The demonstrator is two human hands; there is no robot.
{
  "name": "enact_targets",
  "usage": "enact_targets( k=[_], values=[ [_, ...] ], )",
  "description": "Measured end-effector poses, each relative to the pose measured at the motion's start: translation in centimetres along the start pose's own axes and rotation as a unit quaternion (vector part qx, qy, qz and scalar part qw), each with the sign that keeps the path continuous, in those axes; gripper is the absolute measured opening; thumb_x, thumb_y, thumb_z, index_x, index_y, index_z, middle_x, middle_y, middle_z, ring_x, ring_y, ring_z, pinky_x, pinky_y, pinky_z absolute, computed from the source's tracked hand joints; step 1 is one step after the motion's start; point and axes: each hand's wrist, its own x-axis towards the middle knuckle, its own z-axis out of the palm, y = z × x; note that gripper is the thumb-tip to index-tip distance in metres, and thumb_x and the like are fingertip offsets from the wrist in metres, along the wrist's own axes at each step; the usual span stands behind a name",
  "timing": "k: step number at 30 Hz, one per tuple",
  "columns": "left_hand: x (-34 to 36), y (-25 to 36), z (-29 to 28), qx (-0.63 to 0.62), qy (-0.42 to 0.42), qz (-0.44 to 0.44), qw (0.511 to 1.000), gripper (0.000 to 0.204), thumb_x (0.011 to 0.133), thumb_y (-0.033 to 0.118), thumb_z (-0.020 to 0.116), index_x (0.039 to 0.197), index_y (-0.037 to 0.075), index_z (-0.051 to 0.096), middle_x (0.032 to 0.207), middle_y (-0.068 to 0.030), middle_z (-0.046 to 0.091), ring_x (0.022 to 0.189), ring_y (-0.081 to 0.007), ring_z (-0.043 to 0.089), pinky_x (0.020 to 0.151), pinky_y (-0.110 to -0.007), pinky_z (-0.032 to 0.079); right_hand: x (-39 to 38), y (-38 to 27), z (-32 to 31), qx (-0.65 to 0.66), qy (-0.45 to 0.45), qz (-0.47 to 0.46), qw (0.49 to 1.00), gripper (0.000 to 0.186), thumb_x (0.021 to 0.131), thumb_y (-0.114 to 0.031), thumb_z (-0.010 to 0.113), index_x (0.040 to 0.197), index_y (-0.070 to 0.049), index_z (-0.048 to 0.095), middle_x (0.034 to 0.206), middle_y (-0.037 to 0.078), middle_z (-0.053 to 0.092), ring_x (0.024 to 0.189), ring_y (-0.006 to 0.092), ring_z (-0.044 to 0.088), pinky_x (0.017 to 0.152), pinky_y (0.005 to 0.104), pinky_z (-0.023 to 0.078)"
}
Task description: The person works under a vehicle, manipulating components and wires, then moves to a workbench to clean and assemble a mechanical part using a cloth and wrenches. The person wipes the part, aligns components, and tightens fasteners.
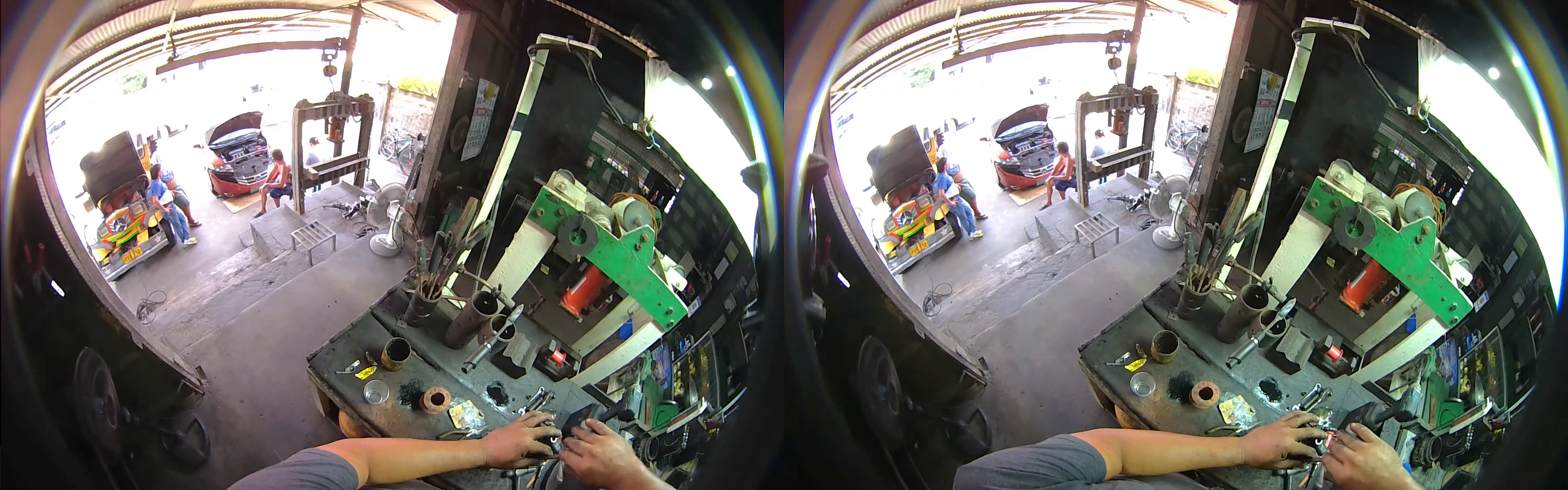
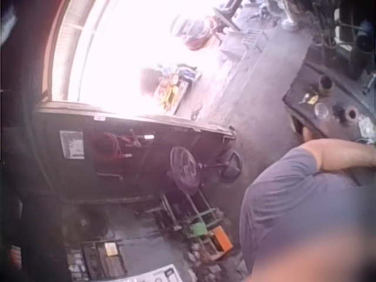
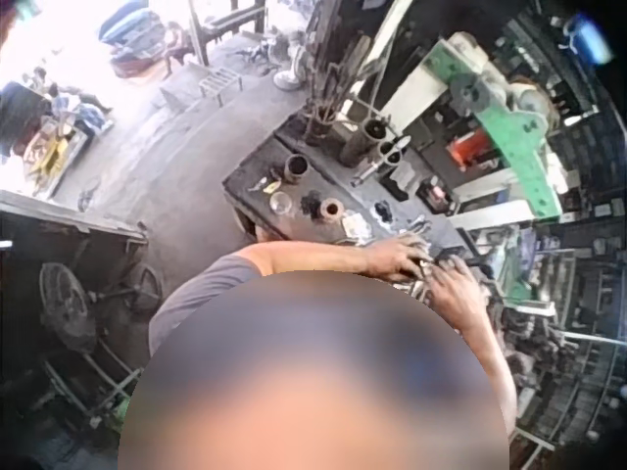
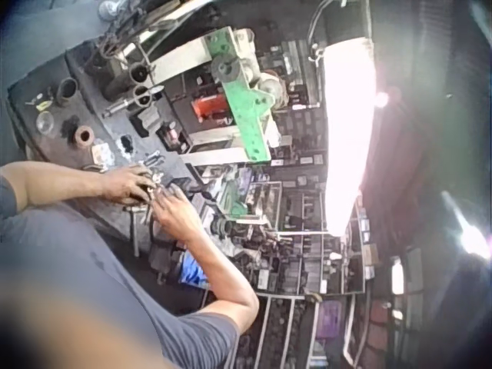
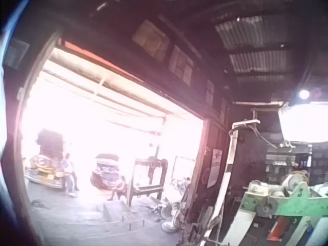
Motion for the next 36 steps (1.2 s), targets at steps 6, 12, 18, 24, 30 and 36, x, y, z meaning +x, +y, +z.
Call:
enact_targets(
  k=[6, 12, 18, 24, 30, 36],
  values=[
    [-0.2, 0.3, 0.0, 0.0, 0.009, -0.002, 1.0, 0.043, 0.091, 0.027, 0.086, 0.133, 0.024, 0.079, 0.163, -0.0102, 0.056, 0.157, -0.0465, 0.042, 0.13, -0.061, 0.034, 1.0, -0.6, 0.3, 0.222, -0.051, 0.378, 0.897, 0.031, 0.107, -0.026, 0.068, 0.126, -0.004, 0.078, 0.119, 0.026, 0.078, 0.107, 0.047, 0.075, 0.094, 0.0542, 0.059],
    [0.0, 0.4, -0.1, -0.006, -0.002, -0.029, 1.0, 0.041, 0.089, 0.027, 0.087, 0.129, 0.02, 0.081, 0.16, -0.0125, 0.058, 0.157, -0.0476, 0.043, 0.13, -0.062, 0.035, -0.4, 0.6, -0.3, -0.046, -0.011, -0.063, 0.997, 0.032, 0.098, -0.023, 0.073, 0.125, -0.01, 0.081, 0.127, 0.02, 0.078, 0.123, 0.04, 0.072, 0.107, 0.0549, 0.056],
    [-0.2, 1.5, 0.8, 0.007, 0.037, -0.05, 0.998, 0.04, 0.09, 0.03, 0.085, 0.129, 0.022, 0.081, 0.16, -0.0135, 0.058, 0.156, -0.0492, 0.044, 0.132, -0.061, 0.034, 1.0, -0.9, 2.0, 0.286, -0.166, 0.422, 0.844, 0.036, 0.107, -0.031, 0.068, 0.104, 0.004, 0.078, 0.1, 0.033, 0.075, 0.099, 0.0546, 0.072, 0.091, 0.0605, 0.056],
    [0.2, 0.1, -0.2, -0.031, -0.003, 0.004, 1.0, 0.044, 0.082, 0.026, 0.09, 0.123, 0.017, 0.078, 0.158, -0.016, 0.057, 0.159, -0.051, 0.039, 0.131, -0.065, 0.031, -2.1, 2.1, 1.4, -0.097, -0.076, -0.012, 0.992, 0.06, 0.093, -0.027, 0.076, 0.151, -0.016, 0.067, 0.165, 0.014, 0.057, 0.159, 0.0354, 0.048, 0.132, 0.0663, 0.033],
    [0.5, -1.2, -0.8, 0.033, -0.016, 0.056, 0.998, 0.061, 0.074, 0.028, 0.093, 0.129, 0.013, 0.072, 0.153, -0.0191, 0.057, 0.154, -0.0518, 0.043, 0.126, -0.067, 0.037, -1.3, 2.6, 5.9, -0.045, -0.099, -0.118, 0.987, 0.046, 0.095, -0.028, 0.073, 0.133, -0.004, 0.075, 0.142, 0.016, 0.074, 0.143, 0.0336, 0.062, 0.13, 0.0582, 0.038],
    [0.5, -2.1, -0.2, 0.068, -0.048, 0.034, 0.996, 0.071, 0.071, 0.031, 0.093, 0.134, 0.009, 0.068, 0.149, -0.0157, 0.058, 0.155, -0.0464, 0.046, 0.124, -0.063, 0.04, 2.0, 2.3, 6.9, -0.041, 0.017, -0.079, 0.996, 0.041, 0.068, -0.044, 0.082, 0.059, -0.02, 0.05, 0.056, 0.0, 0.052, 0.055, 0.0208, 0.055, 0.067, 0.0425, 0.041]
  ],
)
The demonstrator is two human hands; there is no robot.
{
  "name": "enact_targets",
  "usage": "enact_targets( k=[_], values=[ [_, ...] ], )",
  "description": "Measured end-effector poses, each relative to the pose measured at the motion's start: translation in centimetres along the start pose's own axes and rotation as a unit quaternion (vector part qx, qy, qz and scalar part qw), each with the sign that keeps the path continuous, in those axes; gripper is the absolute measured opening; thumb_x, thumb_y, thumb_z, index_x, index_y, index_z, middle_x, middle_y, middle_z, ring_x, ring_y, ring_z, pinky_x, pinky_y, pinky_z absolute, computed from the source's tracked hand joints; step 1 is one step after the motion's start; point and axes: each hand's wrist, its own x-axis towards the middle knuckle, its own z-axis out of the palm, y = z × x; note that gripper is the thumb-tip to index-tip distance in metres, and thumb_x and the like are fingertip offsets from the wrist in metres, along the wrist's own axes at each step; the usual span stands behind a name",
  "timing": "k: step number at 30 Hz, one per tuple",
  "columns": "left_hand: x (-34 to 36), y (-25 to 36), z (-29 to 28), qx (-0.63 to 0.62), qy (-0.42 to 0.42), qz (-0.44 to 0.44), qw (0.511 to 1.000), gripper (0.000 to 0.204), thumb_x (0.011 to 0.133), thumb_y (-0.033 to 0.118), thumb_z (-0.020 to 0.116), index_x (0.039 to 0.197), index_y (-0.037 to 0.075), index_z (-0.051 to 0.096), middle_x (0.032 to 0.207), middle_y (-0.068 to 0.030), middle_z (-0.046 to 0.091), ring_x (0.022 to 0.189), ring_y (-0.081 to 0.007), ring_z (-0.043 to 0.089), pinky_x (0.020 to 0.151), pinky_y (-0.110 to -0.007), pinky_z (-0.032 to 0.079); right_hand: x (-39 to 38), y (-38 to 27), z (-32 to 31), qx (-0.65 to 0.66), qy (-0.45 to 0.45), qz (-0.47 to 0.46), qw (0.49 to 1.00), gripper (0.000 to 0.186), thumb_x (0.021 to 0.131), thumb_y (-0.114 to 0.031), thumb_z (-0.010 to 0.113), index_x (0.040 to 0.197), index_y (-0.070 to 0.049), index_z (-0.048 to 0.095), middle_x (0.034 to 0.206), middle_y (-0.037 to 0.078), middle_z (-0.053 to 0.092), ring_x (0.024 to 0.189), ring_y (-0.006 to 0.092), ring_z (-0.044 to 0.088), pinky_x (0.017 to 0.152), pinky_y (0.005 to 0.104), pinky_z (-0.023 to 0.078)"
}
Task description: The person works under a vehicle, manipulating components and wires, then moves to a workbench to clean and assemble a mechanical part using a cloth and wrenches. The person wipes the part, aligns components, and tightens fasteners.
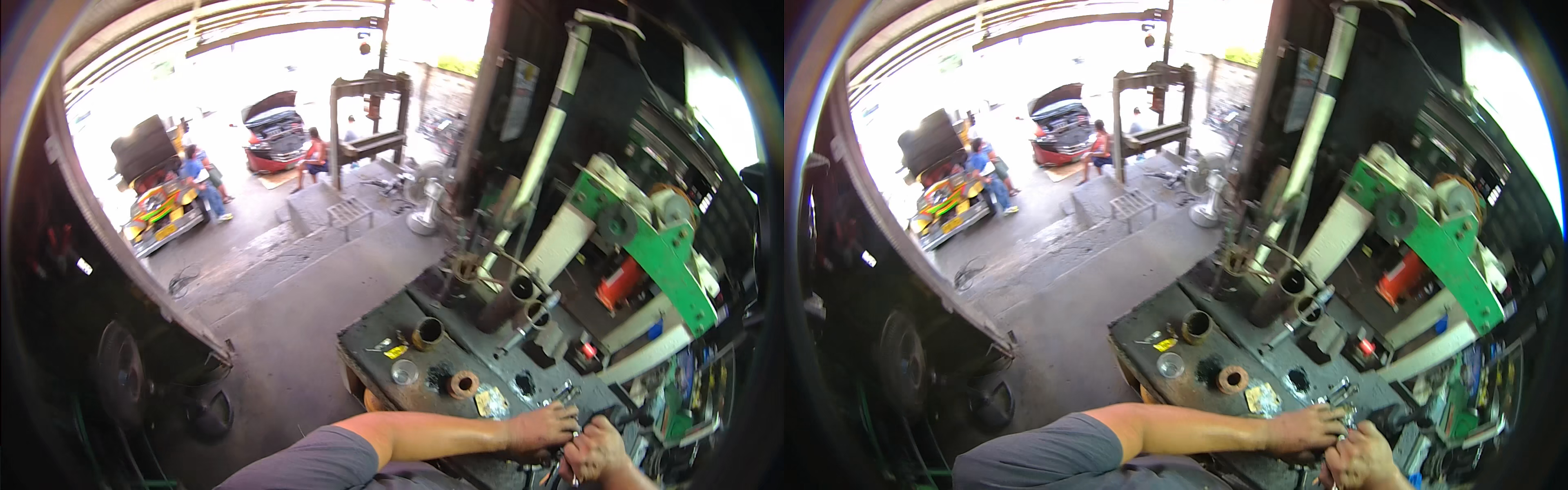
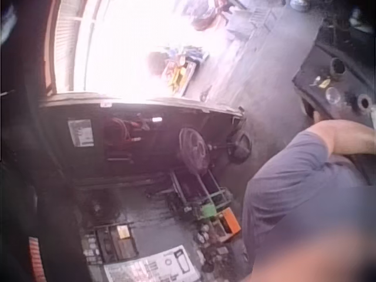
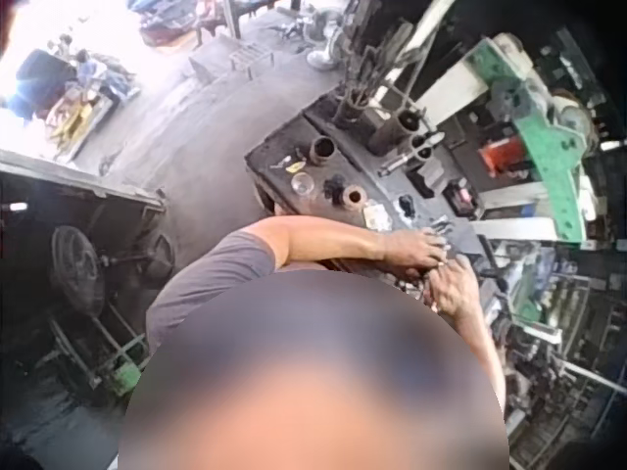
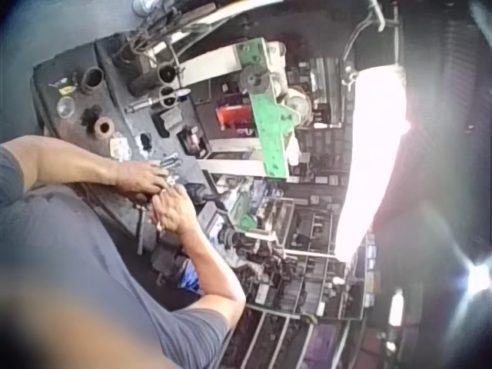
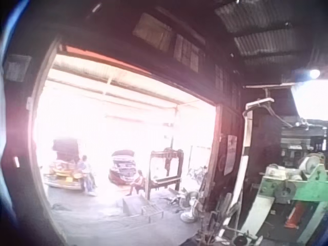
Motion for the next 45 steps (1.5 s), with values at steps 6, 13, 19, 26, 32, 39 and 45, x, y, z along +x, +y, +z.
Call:
enact_targets(
  k=[6, 13, 19, 26, 32, 39, 45],
  values=[
    [0.0, -1.2, -2.6, -0.1, 0.095, 0.08, 0.987, 0.084, 0.062, 0.025, 0.102, 0.136, 0.01, 0.067, 0.161, -0.0254, 0.052, 0.155, -0.0506, 0.046, 0.128, -0.066, 0.036, -0.6, -0.3, -1.5, 0.016, -0.133, 0.024, 0.991, 0.016, 0.093, -0.027, 0.069, 0.086, -0.012, 0.071, 0.087, 0.004, 0.074, 0.09, 0.0243, 0.072, 0.099, 0.0436, 0.049],
    [2.7, -0.5, -3.0, -0.086, -0.09, -0.175, 0.977, 0.112, 0.058, 0.037, 0.106, 0.154, 0.008, 0.055, 0.148, -0.0224, 0.061, 0.14, -0.0439, 0.06, 0.118, -0.052, 0.051, -2.0, -0.7, 2.0, 0.086, -0.057, 0.06, 0.993, 0.021, 0.094, -0.03, 0.068, 0.083, -0.013, 0.072, 0.081, 0.004, 0.074, 0.084, 0.0257, 0.072, 0.091, 0.0429, 0.05],
    [2.1, 0.3, -3.9, -0.002, -0.053, -0.183, 0.982, 0.09, 0.068, 0.042, 0.099, 0.139, 0.005, 0.059, 0.134, -0.0228, 0.066, 0.127, -0.0451, 0.066, 0.105, -0.053, 0.058, -1.0, 1.0, 2.3, 0.044, -0.011, -0.008, 0.999, 0.037, 0.088, -0.044, 0.078, 0.068, -0.019, 0.06, 0.062, -0.003, 0.063, 0.063, 0.0214, 0.067, 0.073, 0.0396, 0.049],
    [1.2, 0.3, -2.5, 0.009, 0.02, -0.174, 0.984, 0.089, 0.064, 0.044, 0.101, 0.134, 0.005, 0.063, 0.124, -0.0199, 0.069, 0.119, -0.0415, 0.07, 0.101, -0.053, 0.06, -1.2, -2.4, 2.7, 0.111, 0.015, 0.222, 0.968, 0.033, 0.087, -0.041, 0.075, 0.067, -0.018, 0.065, 0.058, 0.003, 0.065, 0.058, 0.0271, 0.067, 0.075, 0.0449, 0.046],
    [1.5, -0.7, -2.7, -0.012, -0.038, -0.183, 0.982, 0.096, 0.057, 0.042, 0.107, 0.135, 0.008, 0.062, 0.134, -0.0176, 0.067, 0.125, -0.0415, 0.068, 0.106, -0.051, 0.058, -1.5, -1.7, 0.9, 0.052, 0.049, 0.117, 0.991, 0.015, 0.086, -0.028, 0.073, 0.075, -0.018, 0.071, 0.069, 0.001, 0.069, 0.074, 0.0249, 0.07, 0.094, 0.0432, 0.047],
    [3.3, -1.8, -3.1, -0.04, -0.068, -0.136, 0.988, 0.104, 0.048, 0.041, 0.111, 0.132, 0.007, 0.061, 0.126, -0.0174, 0.07, 0.12, -0.0415, 0.069, 0.107, -0.05, 0.057, -10.0, 0.1, -0.1, 0.094, 0.188, 0.369, 0.905, 0.018, 0.084, -0.016, 0.079, 0.101, -0.015, 0.073, 0.096, 0.005, 0.071, 0.104, 0.0279, 0.072, 0.106, 0.0516, 0.048],
    [3.6, -2.5, -3.1, -0.061, -0.065, -0.091, 0.992, 0.103, 0.048, 0.04, 0.111, 0.131, 0.005, 0.061, 0.126, -0.0177, 0.07, 0.12, -0.0409, 0.07, 0.106, -0.05, 0.058, -10.4, -0.8, 2.6, 0.086, 0.053, 0.312, 0.945, 0.01, 0.09, -0.014, 0.073, 0.099, -0.014, 0.077, 0.102, 0.003, 0.07, 0.115, 0.0279, 0.068, 0.134, 0.0678, 0.03]
  ],
)
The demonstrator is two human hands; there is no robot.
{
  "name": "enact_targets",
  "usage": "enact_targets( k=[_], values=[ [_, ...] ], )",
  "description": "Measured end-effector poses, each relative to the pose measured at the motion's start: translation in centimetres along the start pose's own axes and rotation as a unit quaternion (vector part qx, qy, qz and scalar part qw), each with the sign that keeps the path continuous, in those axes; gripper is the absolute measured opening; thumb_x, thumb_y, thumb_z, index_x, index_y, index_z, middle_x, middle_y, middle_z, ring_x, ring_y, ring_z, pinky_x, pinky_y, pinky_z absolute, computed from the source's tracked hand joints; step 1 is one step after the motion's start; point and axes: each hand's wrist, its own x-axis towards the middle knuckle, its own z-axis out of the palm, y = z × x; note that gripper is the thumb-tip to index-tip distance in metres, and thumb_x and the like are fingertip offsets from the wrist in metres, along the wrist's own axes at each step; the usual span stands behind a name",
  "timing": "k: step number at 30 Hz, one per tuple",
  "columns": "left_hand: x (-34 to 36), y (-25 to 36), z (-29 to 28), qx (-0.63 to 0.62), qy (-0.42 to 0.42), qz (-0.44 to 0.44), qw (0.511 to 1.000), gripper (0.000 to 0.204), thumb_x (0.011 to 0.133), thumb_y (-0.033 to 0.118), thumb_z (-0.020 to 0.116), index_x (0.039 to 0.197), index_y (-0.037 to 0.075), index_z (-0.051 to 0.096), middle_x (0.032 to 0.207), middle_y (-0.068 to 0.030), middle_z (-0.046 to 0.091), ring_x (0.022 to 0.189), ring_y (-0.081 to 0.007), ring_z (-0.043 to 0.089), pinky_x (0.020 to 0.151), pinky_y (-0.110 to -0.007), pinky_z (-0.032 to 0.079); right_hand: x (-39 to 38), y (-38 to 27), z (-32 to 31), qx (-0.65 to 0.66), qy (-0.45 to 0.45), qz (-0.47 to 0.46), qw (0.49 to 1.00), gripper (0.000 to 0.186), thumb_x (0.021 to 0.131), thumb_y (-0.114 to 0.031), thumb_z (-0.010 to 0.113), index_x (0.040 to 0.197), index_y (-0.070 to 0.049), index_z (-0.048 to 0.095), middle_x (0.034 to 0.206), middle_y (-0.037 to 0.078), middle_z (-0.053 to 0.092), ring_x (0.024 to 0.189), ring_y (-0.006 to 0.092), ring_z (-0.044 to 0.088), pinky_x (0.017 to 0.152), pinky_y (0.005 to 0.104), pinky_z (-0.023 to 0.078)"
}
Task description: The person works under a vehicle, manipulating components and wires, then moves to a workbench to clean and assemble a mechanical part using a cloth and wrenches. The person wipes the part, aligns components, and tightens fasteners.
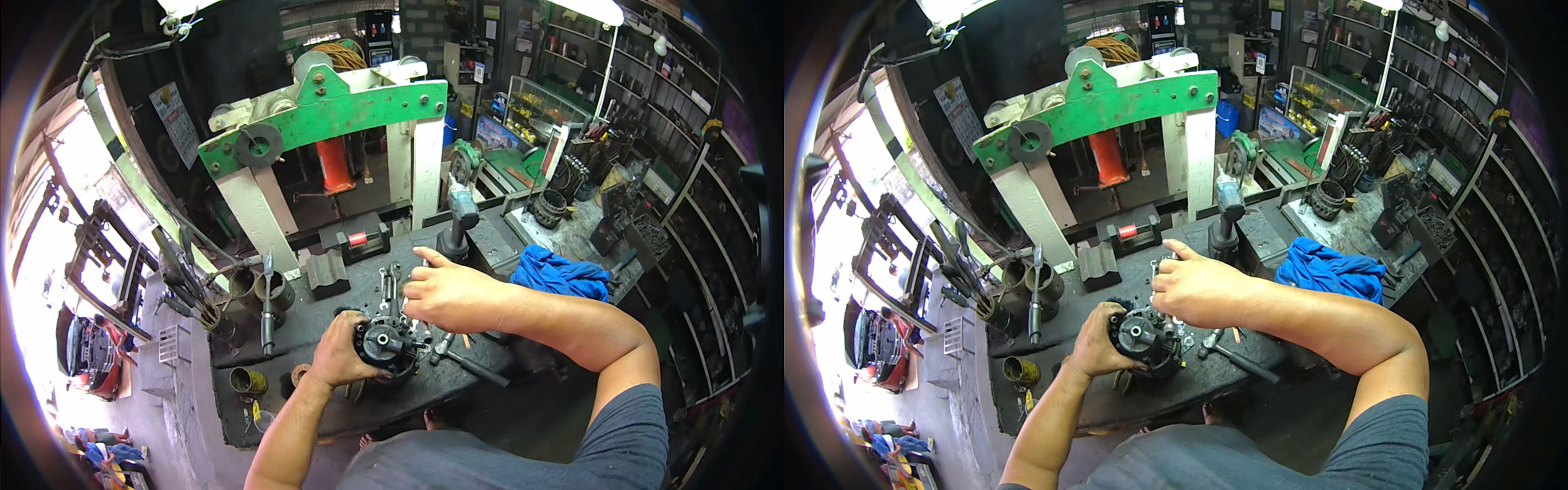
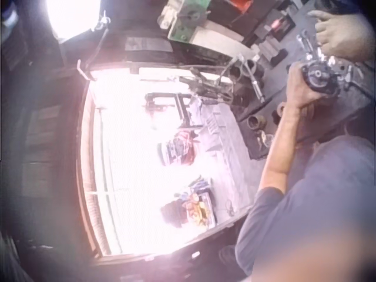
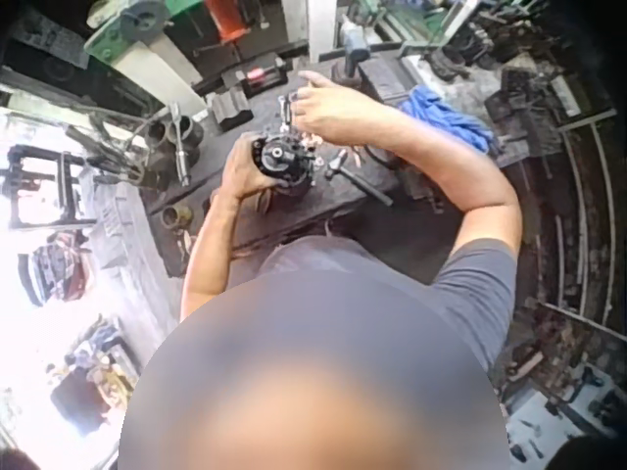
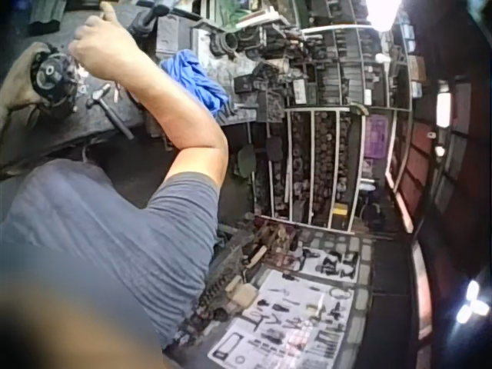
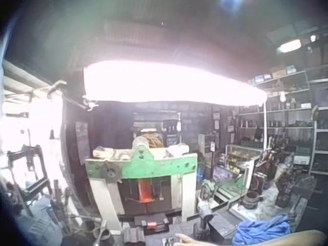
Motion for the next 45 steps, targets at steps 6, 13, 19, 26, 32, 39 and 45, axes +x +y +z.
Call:
enact_targets(
  k=[6, 13, 19, 26, 32, 39, 45],
  values=[
    [0.0, 0.4, -0.3, 0.012, -0.011, -0.018, 1.0, 0.103, 0.049, 0.039, 0.111, 0.134, 0.004, 0.062, 0.129, -0.0179, 0.07, 0.122, -0.0415, 0.07, 0.108, -0.05, 0.057, 2.9, -0.3, -0.2, -0.053, -0.01, -0.087, 0.995, 0.012, 0.093, -0.019, 0.071, 0.098, -0.016, 0.081, 0.103, 0.002, 0.073, 0.121, 0.0258, 0.067, 0.134, 0.0672, 0.03],
    [0.0, 2.1, -1.8, 0.032, 0.01, -0.004, 0.999, 0.118, 0.057, 0.049, 0.106, 0.153, 0.001, 0.058, 0.16, -0.0248, 0.056, 0.157, -0.0477, 0.045, 0.133, -0.056, 0.036, 5.9, -1.7, -2.6, -0.017, -0.233, 0.057, 0.971, 0.022, 0.096, -0.027, 0.078, 0.103, -0.008, 0.085, 0.106, 0.012, 0.084, 0.104, 0.0322, 0.081, 0.104, 0.0585, 0.058],
    [0.5, 4.8, 1.9, 0.056, 0.012, -0.04, 0.998, 0.077, 0.071, 0.038, 0.1, 0.137, 0.007, 0.075, 0.161, -0.0249, 0.056, 0.156, -0.0494, 0.045, 0.132, -0.058, 0.036, 5.7, 0.5, 0.4, 0.345, -0.29, 0.256, 0.855, 0.057, 0.116, -0.047, 0.058, 0.104, 0.005, 0.08, 0.089, 0.024, 0.078, 0.084, 0.0369, 0.074, 0.083, 0.0494, 0.058],
    [0.5, 3.6, 4.3, -0.028, 0.083, -0.018, 0.996, 0.049, 0.077, 0.028, 0.097, 0.121, 0.013, 0.084, 0.162, -0.022, 0.054, 0.153, -0.0459, 0.048, 0.128, -0.055, 0.041, -2.7, -2.0, 8.0, 0.526, 0.074, 0.207, 0.822, 0.046, 0.106, -0.014, 0.071, 0.15, -0.002, 0.068, 0.141, 0.019, 0.071, 0.126, 0.0328, 0.069, 0.112, 0.0483, 0.053],
    [0.3, 3.1, 5.6, -0.056, 0.12, -0.05, 0.99, 0.06, 0.064, 0.028, 0.094, 0.115, 0.001, 0.078, 0.166, -0.0307, 0.047, 0.155, -0.0515, 0.045, 0.13, -0.058, 0.038, 0.2, -7.0, 10.5, 0.563, 0.279, 0.24, 0.74, 0.052, 0.095, -0.013, 0.082, 0.141, 0.007, 0.07, 0.142, 0.021, 0.074, 0.134, 0.0325, 0.069, 0.116, 0.0446, 0.051],
    [-0.1, 3.7, 6.0, -0.094, 0.131, -0.075, 0.984, 0.049, 0.071, 0.028, 0.089, 0.11, 0.001, 0.078, 0.163, -0.0323, 0.047, 0.155, -0.0518, 0.044, 0.131, -0.058, 0.036, 0.9, -9.0, 9.8, 0.491, 0.324, 0.399, 0.703, 0.032, 0.11, -0.022, 0.077, 0.125, 0.007, 0.073, 0.104, 0.012, 0.078, 0.093, 0.0198, 0.071, 0.078, 0.0332, 0.059],
    [0.1, 3.0, 6.2, -0.121, 0.143, -0.08, 0.979, 0.046, 0.069, 0.032, 0.092, 0.101, 0.002, 0.076, 0.165, -0.0327, 0.046, 0.158, -0.053, 0.04, 0.132, -0.061, 0.032, 0.1, -8.1, 9.1, 0.577, 0.215, 0.312, 0.724, 0.042, 0.115, -0.011, 0.066, 0.151, 0.008, 0.065, 0.121, 0.015, 0.078, 0.105, 0.0215, 0.072, 0.09, 0.0353, 0.058]
  ],
)
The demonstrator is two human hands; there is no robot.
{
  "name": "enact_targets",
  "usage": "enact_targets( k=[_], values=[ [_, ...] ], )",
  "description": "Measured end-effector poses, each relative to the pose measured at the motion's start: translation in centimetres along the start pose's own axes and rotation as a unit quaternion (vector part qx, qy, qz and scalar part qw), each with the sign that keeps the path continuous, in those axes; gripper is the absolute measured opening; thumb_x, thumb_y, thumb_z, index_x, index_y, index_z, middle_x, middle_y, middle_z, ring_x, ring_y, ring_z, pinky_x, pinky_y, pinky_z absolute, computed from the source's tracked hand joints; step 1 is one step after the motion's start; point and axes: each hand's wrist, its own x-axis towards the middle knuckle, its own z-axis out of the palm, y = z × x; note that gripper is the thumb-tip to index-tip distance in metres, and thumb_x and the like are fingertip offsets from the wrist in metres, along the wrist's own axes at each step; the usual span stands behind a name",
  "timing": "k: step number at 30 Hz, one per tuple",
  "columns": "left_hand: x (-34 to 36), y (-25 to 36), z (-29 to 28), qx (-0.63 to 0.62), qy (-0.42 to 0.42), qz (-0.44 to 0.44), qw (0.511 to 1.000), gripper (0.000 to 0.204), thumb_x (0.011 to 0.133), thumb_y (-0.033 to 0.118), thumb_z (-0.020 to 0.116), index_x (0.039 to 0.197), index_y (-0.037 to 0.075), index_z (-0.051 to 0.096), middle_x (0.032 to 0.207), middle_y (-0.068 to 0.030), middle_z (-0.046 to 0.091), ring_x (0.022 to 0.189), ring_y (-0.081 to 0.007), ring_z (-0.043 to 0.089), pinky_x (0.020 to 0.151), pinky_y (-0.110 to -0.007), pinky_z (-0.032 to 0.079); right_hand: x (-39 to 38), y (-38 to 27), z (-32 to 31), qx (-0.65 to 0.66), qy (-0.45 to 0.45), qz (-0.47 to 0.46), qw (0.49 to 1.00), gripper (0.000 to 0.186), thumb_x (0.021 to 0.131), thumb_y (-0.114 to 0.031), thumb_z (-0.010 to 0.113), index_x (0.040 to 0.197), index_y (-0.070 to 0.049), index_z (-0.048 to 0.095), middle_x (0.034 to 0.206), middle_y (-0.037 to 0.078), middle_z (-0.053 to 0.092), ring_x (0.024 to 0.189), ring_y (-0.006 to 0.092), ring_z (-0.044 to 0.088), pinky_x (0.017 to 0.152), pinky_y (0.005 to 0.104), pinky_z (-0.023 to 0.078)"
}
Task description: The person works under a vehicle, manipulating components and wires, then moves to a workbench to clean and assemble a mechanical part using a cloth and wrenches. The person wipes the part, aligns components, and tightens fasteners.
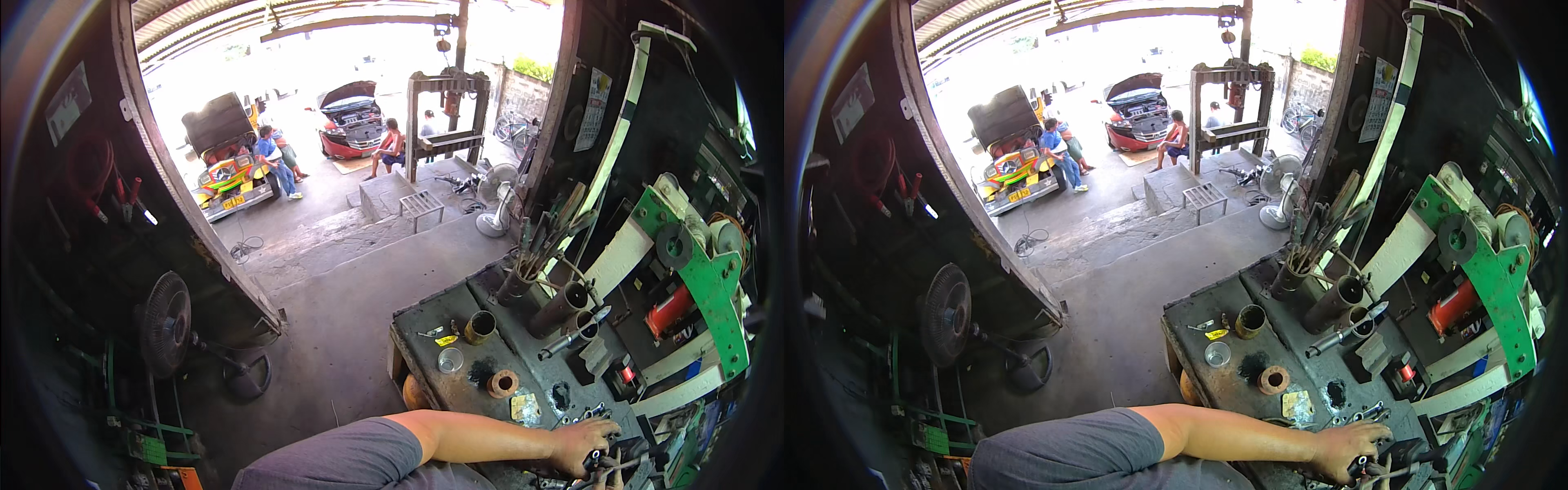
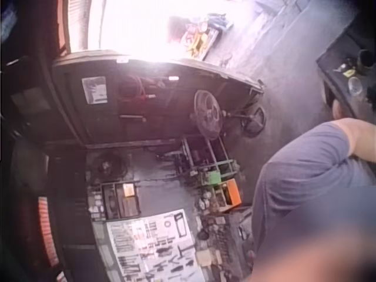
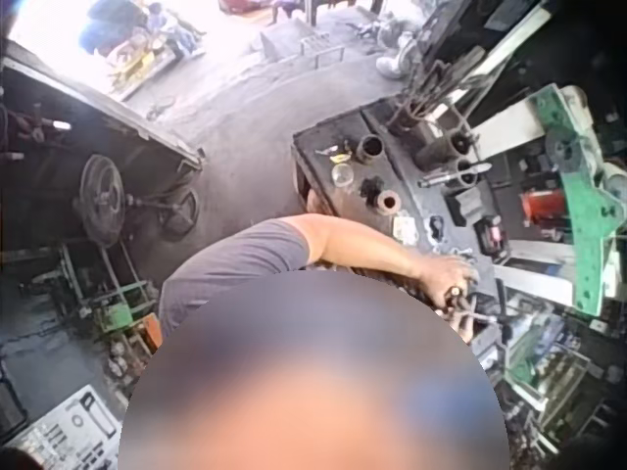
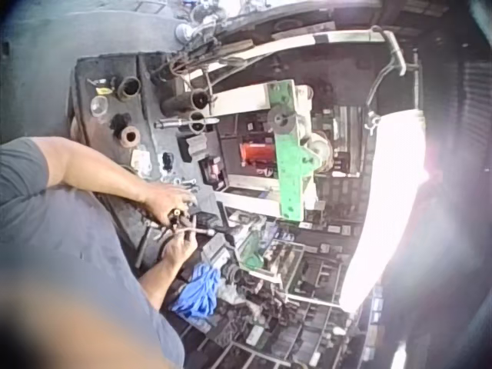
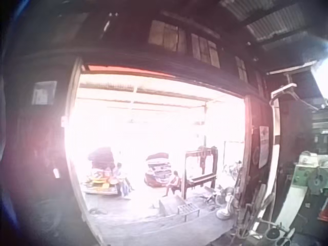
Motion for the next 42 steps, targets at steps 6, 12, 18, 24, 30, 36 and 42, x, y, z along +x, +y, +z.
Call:
enact_targets(
  k=[6, 12, 18, 24, 30, 36, 42],
  values=[
    [0.0, 0.9, -0.7, -0.001, -0.02, 0.001, 1.0, 0.047, 0.07, 0.033, 0.091, 0.104, 0.004, 0.077, 0.166, -0.0317, 0.045, 0.159, -0.052, 0.041, 0.133, -0.064, 0.03, -0.8, -0.3, 1.9, -0.12, 0.162, -0.067, 0.977, 0.036, 0.106, -0.023, 0.081, 0.127, 0.005, 0.079, 0.109, 0.014, 0.08, 0.089, 0.0212, 0.073, 0.081, 0.0363, 0.059],
    [1.4, 2.3, -1.0, 0.119, -0.087, 0.002, 0.989, 0.044, 0.08, 0.029, 0.09, 0.119, 0.009, 0.082, 0.171, -0.0235, 0.043, 0.165, -0.0472, 0.033, 0.136, -0.069, 0.021, 0.0, -0.4, 2.3, 0.013, 0.145, -0.138, 0.98, 0.046, 0.108, -0.023, 0.077, 0.145, 0.002, 0.067, 0.139, 0.015, 0.071, 0.123, 0.0295, 0.069, 0.103, 0.0425, 0.059],
    [1.9, 2.9, -1.3, 0.103, -0.106, 0.056, 0.987, 0.033, 0.086, 0.025, 0.088, 0.115, 0.01, 0.084, 0.161, -0.0146, 0.058, 0.158, -0.0428, 0.044, 0.133, -0.065, 0.029, 1.1, -6.6, -3.5, -0.539, 0.009, -0.351, 0.765, 0.045, 0.081, -0.019, 0.089, 0.125, -0.013, 0.082, 0.135, 0.014, 0.075, 0.142, 0.0394, 0.063, 0.126, 0.0592, 0.04],
    [1.8, 2.8, -1.3, 0.132, -0.109, 0.093, 0.981, 0.029, 0.089, 0.028, 0.085, 0.114, 0.011, 0.084, 0.147, -0.0133, 0.065, 0.15, -0.0415, 0.051, 0.127, -0.059, 0.039, 3.8, -13.0, -4.1, -0.685, -0.221, -0.156, 0.676, 0.031, 0.096, -0.044, 0.078, 0.102, -0.015, 0.086, 0.093, 0.012, 0.079, 0.109, 0.0342, 0.078, 0.109, 0.0539, 0.055],
    [1.4, 2.6, -1.1, 0.119, -0.064, 0.109, 0.985, 0.03, 0.086, 0.026, 0.086, 0.111, 0.01, 0.085, 0.145, -0.0129, 0.066, 0.148, -0.0397, 0.053, 0.125, -0.056, 0.041, 7.4, -14.2, -2.3, -0.654, -0.318, 0.123, 0.675, 0.051, 0.108, -0.056, 0.061, 0.122, -0.012, 0.084, 0.11, 0.022, 0.081, 0.108, 0.0442, 0.08, 0.096, 0.057, 0.062],
    [1.3, 2.2, -0.7, 0.117, -0.077, 0.083, 0.987, 0.02, 0.089, 0.024, 0.081, 0.1, 0.007, 0.085, 0.146, -0.0145, 0.063, 0.147, -0.0404, 0.051, 0.127, -0.057, 0.038, 7.7, -15.6, -4.6, -0.663, -0.355, -0.48, 0.451, 0.043, 0.1, -0.031, 0.069, 0.139, -0.013, 0.072, 0.145, 0.013, 0.071, 0.127, 0.0331, 0.073, 0.11, 0.0521, 0.056],
    [1.2, 2.2, -0.7, 0.119, -0.076, 0.091, 0.986, 0.027, 0.085, 0.024, 0.084, 0.105, 0.006, 0.084, 0.148, -0.0149, 0.062, 0.149, -0.0414, 0.049, 0.127, -0.058, 0.038, 6.9, -12.8, -3.4, -0.601, -0.275, 0.141, 0.737, 0.056, 0.105, -0.057, 0.066, 0.085, -0.009, 0.086, 0.082, 0.021, 0.078, 0.089, 0.0381, 0.081, 0.093, 0.055, 0.061]
  ],
)
